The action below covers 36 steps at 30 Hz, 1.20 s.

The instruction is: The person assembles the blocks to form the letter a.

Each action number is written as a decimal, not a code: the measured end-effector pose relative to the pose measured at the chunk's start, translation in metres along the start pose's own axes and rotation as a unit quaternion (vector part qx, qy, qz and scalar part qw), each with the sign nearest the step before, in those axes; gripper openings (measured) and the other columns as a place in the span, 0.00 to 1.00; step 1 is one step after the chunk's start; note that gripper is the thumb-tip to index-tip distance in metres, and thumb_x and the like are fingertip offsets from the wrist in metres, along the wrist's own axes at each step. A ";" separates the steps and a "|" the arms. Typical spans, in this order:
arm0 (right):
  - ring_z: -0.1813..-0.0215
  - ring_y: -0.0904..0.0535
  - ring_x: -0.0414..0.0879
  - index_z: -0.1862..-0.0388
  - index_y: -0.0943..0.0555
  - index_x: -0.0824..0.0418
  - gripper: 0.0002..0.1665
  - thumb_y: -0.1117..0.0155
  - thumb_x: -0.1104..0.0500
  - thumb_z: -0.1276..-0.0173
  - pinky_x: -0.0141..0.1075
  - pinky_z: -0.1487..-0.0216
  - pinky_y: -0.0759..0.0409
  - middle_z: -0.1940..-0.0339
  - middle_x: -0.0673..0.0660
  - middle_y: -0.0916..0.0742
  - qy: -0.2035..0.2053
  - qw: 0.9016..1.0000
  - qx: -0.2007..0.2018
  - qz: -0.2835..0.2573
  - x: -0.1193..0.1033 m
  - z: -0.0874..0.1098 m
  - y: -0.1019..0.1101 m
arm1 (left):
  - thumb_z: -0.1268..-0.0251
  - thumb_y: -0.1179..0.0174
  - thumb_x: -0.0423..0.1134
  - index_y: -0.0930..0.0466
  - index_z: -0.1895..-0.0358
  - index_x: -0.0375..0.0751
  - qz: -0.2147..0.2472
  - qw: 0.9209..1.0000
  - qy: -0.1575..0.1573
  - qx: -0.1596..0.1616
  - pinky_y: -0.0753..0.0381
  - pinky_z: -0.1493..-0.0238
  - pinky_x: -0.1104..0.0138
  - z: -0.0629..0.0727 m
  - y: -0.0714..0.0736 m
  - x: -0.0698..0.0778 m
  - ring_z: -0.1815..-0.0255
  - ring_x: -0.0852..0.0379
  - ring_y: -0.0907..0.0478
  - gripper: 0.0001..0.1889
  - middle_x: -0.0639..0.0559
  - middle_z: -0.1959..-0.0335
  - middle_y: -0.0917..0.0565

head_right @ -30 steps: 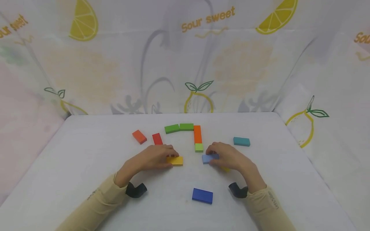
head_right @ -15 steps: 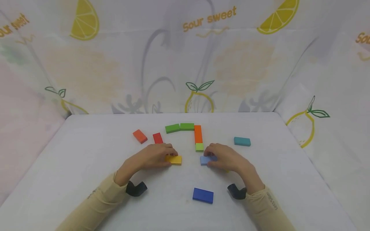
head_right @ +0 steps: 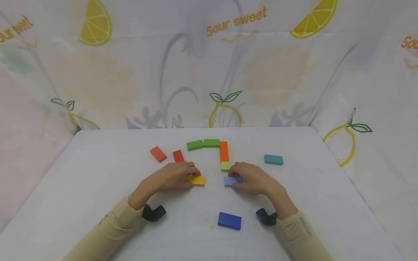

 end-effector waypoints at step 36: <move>0.56 0.26 0.38 0.54 0.19 0.51 0.16 0.31 0.51 0.40 0.34 0.52 0.22 0.58 0.44 0.19 0.032 0.999 0.030 0.020 -0.018 -0.010 -0.009 | 0.41 0.36 0.42 0.20 0.51 0.49 0.007 0.999 0.038 -0.016 0.25 0.63 0.70 0.005 0.007 -0.007 0.64 0.63 0.28 0.14 0.57 0.59 0.20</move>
Point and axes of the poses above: each hand's wrist, its own z-axis away from the middle knuckle, its own y-axis out of the back of the hand, x = y × z, the point moved 3 cm from there along -z, towards the middle knuckle
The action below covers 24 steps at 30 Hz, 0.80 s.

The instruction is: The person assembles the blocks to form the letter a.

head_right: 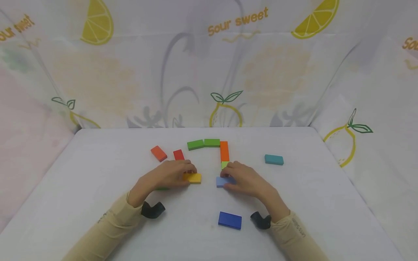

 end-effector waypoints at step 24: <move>0.55 0.23 0.41 0.55 0.19 0.55 0.16 0.29 0.56 0.42 0.38 0.49 0.21 0.58 0.48 0.18 -0.001 0.999 0.040 0.012 -0.019 -0.011 -0.004 | 0.45 0.32 0.47 0.24 0.51 0.51 0.041 0.997 0.048 -0.046 0.27 0.60 0.68 0.002 0.001 -0.010 0.64 0.62 0.29 0.19 0.58 0.66 0.23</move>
Point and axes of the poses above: each hand's wrist, its own z-axis away from the middle knuckle, its own y-axis out of the back of the hand, x = y × z, the point moved 3 cm from there along -z, towards the middle knuckle
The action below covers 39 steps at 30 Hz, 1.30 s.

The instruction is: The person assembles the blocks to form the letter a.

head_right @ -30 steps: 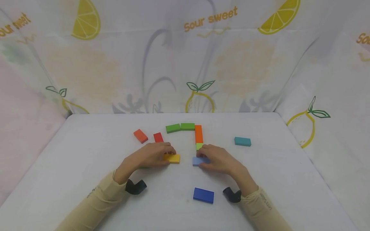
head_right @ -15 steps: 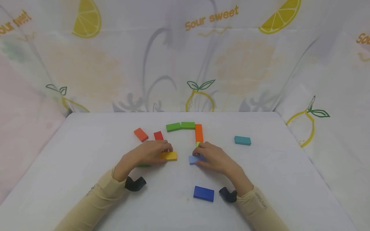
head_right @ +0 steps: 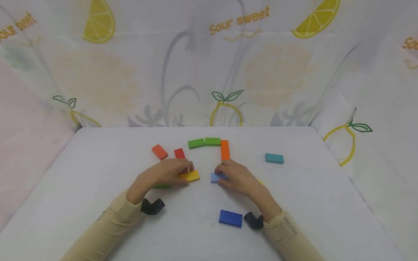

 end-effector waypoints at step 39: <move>0.56 0.21 0.43 0.55 0.17 0.56 0.16 0.29 0.58 0.43 0.37 0.49 0.21 0.59 0.49 0.16 -0.002 1.000 -0.013 0.003 -0.008 -0.028 -0.002 | 0.45 0.32 0.45 0.22 0.56 0.46 0.008 0.999 -0.032 0.010 0.24 0.56 0.68 -0.001 0.003 -0.016 0.63 0.61 0.27 0.15 0.56 0.64 0.21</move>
Point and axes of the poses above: each hand's wrist, its own z-axis away from the middle knuckle, its own y-axis out of the back of the hand, x = y × z, the point moved 3 cm from there along -z, towards the middle knuckle
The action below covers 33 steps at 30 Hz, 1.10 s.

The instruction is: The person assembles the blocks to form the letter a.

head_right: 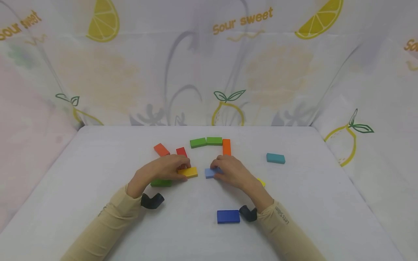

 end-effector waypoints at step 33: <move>0.53 0.27 0.47 0.57 0.16 0.55 0.15 0.28 0.55 0.43 0.41 0.52 0.30 0.57 0.50 0.16 0.009 0.999 0.035 -0.005 0.019 0.001 0.000 | 0.43 0.34 0.45 0.22 0.52 0.46 0.007 1.000 0.000 0.009 0.25 0.57 0.67 0.000 -0.001 -0.002 0.63 0.61 0.28 0.17 0.54 0.64 0.22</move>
Point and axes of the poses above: each hand's wrist, its own z-axis away from the middle knuckle, its own y-axis out of the back of the hand, x = y × z, the point moved 3 cm from there along -z, towards the middle knuckle
